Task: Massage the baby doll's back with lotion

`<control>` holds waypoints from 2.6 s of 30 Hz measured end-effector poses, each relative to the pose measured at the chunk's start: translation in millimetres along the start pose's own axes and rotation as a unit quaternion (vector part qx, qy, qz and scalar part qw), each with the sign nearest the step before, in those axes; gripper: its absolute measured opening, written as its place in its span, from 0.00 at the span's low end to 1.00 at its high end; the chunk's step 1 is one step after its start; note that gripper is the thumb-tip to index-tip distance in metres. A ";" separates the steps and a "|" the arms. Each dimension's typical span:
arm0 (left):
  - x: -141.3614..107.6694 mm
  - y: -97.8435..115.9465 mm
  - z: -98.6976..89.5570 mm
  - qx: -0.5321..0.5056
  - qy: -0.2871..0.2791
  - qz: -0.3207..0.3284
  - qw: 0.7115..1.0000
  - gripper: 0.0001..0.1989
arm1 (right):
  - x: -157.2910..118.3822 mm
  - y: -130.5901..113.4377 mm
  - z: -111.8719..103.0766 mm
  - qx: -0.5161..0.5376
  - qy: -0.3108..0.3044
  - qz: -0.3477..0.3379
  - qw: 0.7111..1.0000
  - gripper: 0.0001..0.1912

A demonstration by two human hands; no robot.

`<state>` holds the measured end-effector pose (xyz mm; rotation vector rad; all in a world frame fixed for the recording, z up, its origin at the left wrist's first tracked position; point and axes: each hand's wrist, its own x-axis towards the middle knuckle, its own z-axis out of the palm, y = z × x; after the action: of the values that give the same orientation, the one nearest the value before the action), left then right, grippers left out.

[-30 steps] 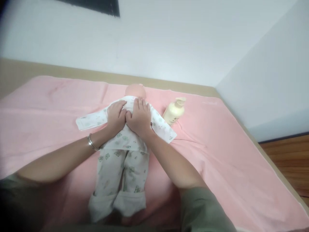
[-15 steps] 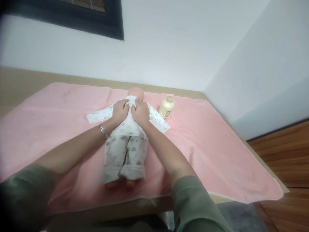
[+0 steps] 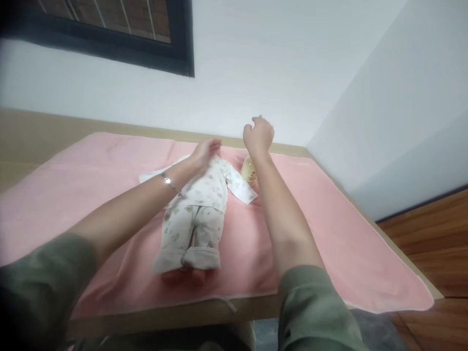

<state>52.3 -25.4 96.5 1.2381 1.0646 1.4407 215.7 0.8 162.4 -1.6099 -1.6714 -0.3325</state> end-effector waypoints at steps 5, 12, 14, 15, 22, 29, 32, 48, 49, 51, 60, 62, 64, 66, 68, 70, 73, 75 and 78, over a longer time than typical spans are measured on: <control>18.8 28.3 58.7 -0.304 -0.104 -0.203 0.925 0.28 | 24.5 14.0 6.2 -0.043 -0.154 0.143 0.977 0.26; 47.9 31.8 94.2 -0.415 -0.030 -0.345 0.842 0.16 | 28.8 18.1 16.1 -0.048 -0.225 0.189 0.955 0.16; 51.7 34.0 98.2 -0.421 -0.013 -0.363 0.831 0.14 | 31.0 18.2 16.4 -0.044 -0.242 0.188 0.951 0.12; 52.6 35.8 99.6 -0.426 -0.001 -0.370 0.826 0.14 | 32.0 18.6 16.8 -0.041 -0.249 0.188 0.949 0.11; 38.2 47.1 103.9 -0.426 0.053 -0.378 0.820 0.20 | 38.4 30.0 25.0 -0.048 -0.288 0.181 0.939 0.10; 20.5 47.8 83.8 -0.413 -0.005 -0.345 0.843 0.23 | 47.8 35.2 36.5 -0.070 -0.337 0.173 0.923 0.09; 13.6 48.8 67.5 -0.366 -0.028 -0.337 0.867 0.26 | 45.1 27.8 36.4 -0.087 -0.317 0.185 0.926 0.10; -22.0 75.0 -13.0 -0.407 -0.095 -0.267 0.868 0.26 | 26.6 30.0 20.5 -0.021 -0.246 0.158 0.956 0.25; -23.5 76.3 -17.3 -0.412 -0.093 -0.263 0.867 0.26 | 26.4 30.4 20.0 -0.017 -0.243 0.159 0.957 0.25; -25.5 76.6 -24.9 -0.422 -0.094 -0.252 0.866 0.25 | 25.1 30.9 18.9 -0.010 -0.235 0.162 0.958 0.27; -25.7 55.8 -30.7 -0.411 -0.086 -0.276 0.865 0.24 | 14.6 27.3 13.5 0.021 -0.202 0.164 0.965 0.33; -22.9 56.0 -31.5 -0.413 -0.089 -0.275 0.863 0.24 | 12.6 25.8 11.2 0.024 -0.192 0.166 0.967 0.33; -19.9 59.1 -34.6 -0.421 -0.085 -0.270 0.862 0.23 | 11.2 24.5 7.6 0.027 -0.179 0.164 0.970 0.32; -17.4 63.2 -38.9 -0.429 -0.082 -0.260 0.861 0.24 | 10.5 21.8 2.2 0.030 -0.161 0.160 0.973 0.32; -16.0 66.5 -42.4 -0.431 -0.082 -0.248 0.863 0.24 | 9.6 14.5 -4.9 0.027 -0.119 0.153 0.981 0.32; -16.4 68.8 -43.4 -0.424 -0.074 -0.241 0.870 0.25 | 6.3 -0.6 -12.0 0.033 -0.054 0.125 0.990 0.31; -22.0 72.6 -40.0 -0.399 -0.052 -0.249 0.881 0.28 | -6.4 -38.2 -16.3 0.096 -0.007 0.044 0.994 0.29; -29.8 78.0 -36.9 -0.390 -0.055 -0.260 0.881 0.27 | -19.6 -67.4 -11.6 0.143 -0.042 -0.014 0.989 0.29; -45.6 91.6 -37.4 -0.417 -0.100 -0.246 0.869 0.23 | -41.9 -104.6 3.9 0.213 -0.116 -0.066 0.968 0.30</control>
<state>8.3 -89.4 172.8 0.4215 0.4489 1.1275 112.4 -44.4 164.9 -1.2540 -1.8768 0.1545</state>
